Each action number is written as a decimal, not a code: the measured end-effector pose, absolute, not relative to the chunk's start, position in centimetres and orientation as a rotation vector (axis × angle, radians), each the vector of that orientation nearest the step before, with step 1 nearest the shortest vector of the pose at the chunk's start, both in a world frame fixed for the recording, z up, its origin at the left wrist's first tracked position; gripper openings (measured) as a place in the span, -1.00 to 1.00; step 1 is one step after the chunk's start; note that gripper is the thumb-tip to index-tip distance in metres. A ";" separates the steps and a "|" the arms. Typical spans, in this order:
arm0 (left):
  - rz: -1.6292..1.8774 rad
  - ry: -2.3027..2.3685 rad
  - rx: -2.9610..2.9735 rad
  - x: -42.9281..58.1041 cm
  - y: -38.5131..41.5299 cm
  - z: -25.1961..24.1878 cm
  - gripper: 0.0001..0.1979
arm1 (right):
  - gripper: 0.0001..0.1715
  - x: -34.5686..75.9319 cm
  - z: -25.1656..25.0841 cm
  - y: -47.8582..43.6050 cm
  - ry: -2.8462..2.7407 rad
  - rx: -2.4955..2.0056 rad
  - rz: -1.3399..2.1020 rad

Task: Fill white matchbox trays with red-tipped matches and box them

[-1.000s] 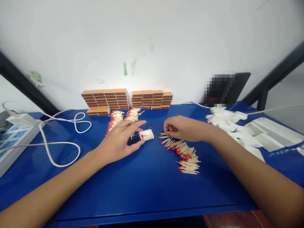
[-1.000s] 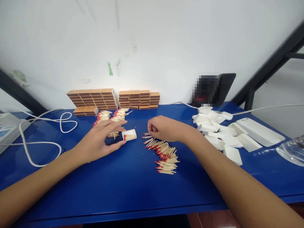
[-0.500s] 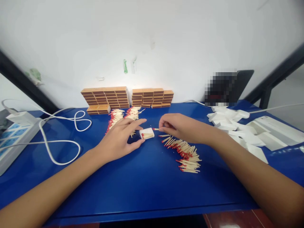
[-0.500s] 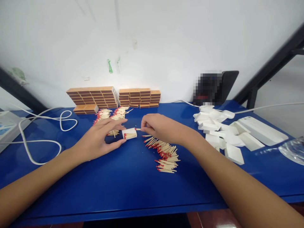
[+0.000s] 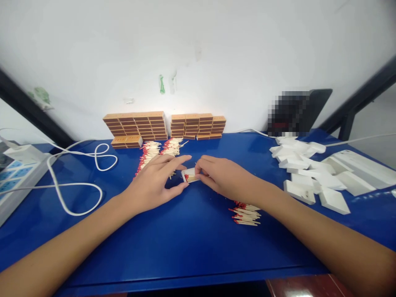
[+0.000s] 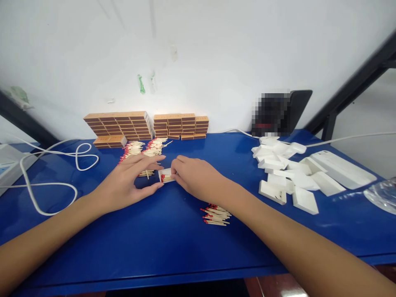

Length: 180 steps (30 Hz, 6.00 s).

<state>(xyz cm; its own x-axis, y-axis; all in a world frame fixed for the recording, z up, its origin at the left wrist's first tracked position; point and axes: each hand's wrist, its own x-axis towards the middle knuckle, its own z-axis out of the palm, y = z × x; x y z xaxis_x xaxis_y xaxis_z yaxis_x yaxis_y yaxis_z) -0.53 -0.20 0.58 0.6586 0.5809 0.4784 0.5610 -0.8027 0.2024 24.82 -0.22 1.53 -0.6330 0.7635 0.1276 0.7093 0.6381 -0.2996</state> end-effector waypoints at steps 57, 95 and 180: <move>0.832 0.989 2.856 -0.5 -0.3 0.8 -0.42 | -0.93 25.3 2.2 0.6 -2.448 -1.147 0.325; 0.826 0.992 2.852 -0.4 -0.6 0.8 -0.43 | -0.89 25.4 2.2 0.5 -2.399 -1.135 0.534; 0.811 1.002 2.816 -0.6 -0.5 0.8 -0.37 | -0.92 24.7 1.5 0.2 -2.415 -1.189 0.445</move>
<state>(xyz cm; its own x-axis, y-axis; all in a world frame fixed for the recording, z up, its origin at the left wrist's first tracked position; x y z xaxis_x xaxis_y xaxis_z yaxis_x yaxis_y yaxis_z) -0.57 -0.50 0.75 0.6539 0.5996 0.4614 0.5764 -0.7898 0.2096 24.67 0.22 1.50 -0.5520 0.8045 0.2193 0.6736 0.5853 -0.4514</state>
